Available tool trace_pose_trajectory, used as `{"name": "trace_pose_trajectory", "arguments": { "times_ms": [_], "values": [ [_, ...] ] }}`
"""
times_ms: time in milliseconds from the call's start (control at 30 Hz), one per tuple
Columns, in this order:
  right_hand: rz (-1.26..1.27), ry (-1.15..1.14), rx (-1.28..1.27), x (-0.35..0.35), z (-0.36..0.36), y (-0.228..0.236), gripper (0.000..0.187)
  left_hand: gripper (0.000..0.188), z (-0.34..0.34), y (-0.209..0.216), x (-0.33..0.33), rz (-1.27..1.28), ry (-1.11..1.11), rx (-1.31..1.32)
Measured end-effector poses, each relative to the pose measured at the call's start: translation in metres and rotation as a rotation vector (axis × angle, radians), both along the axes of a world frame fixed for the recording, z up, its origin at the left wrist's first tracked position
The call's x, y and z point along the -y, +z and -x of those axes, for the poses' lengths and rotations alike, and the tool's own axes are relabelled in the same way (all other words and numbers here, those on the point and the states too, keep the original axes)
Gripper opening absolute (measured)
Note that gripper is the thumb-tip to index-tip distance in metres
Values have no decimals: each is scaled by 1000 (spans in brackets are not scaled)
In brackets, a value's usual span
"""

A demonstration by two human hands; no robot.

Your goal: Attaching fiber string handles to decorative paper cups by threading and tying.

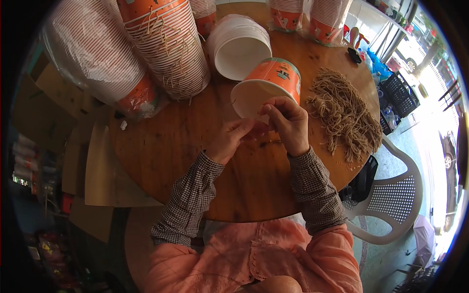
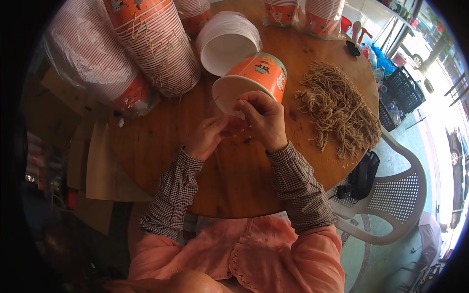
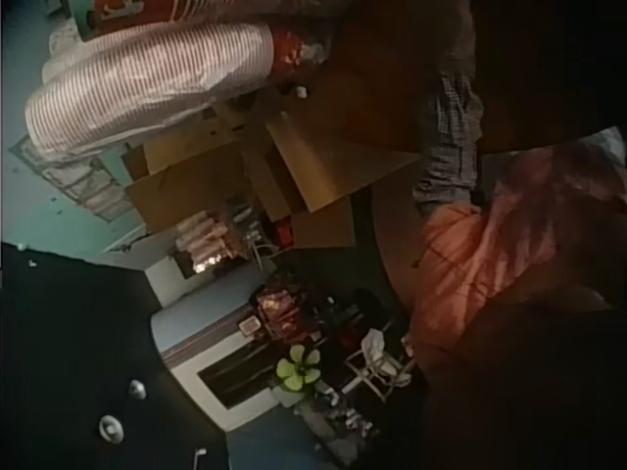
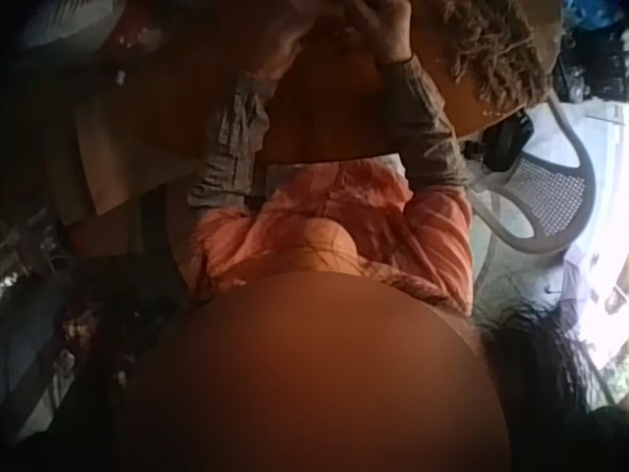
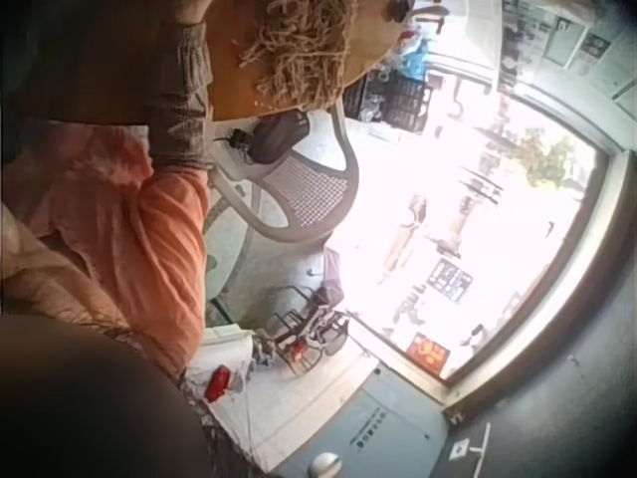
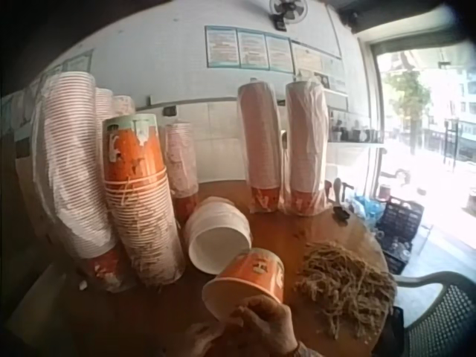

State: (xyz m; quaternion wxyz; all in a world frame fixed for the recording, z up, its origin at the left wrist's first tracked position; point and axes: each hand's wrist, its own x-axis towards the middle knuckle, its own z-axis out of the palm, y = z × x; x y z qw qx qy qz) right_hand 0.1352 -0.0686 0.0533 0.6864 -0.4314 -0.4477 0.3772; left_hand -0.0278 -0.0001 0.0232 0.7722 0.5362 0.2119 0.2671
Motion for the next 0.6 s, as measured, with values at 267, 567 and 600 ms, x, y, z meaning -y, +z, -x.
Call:
{"name": "trace_pose_trajectory", "arguments": {
  "times_ms": [267,567,600],
  "values": [
    [10,-89,73,-5,-2,-6,8,23,2,4,-1,-10,-118,-21],
    [-44,-235,595,-3,6,-8,16,17,8,11,-7,-239,161,-210],
    [-180,-164,565,-4,9,-8,16,18,9,11,-7,-287,137,-222]
  ]
}}
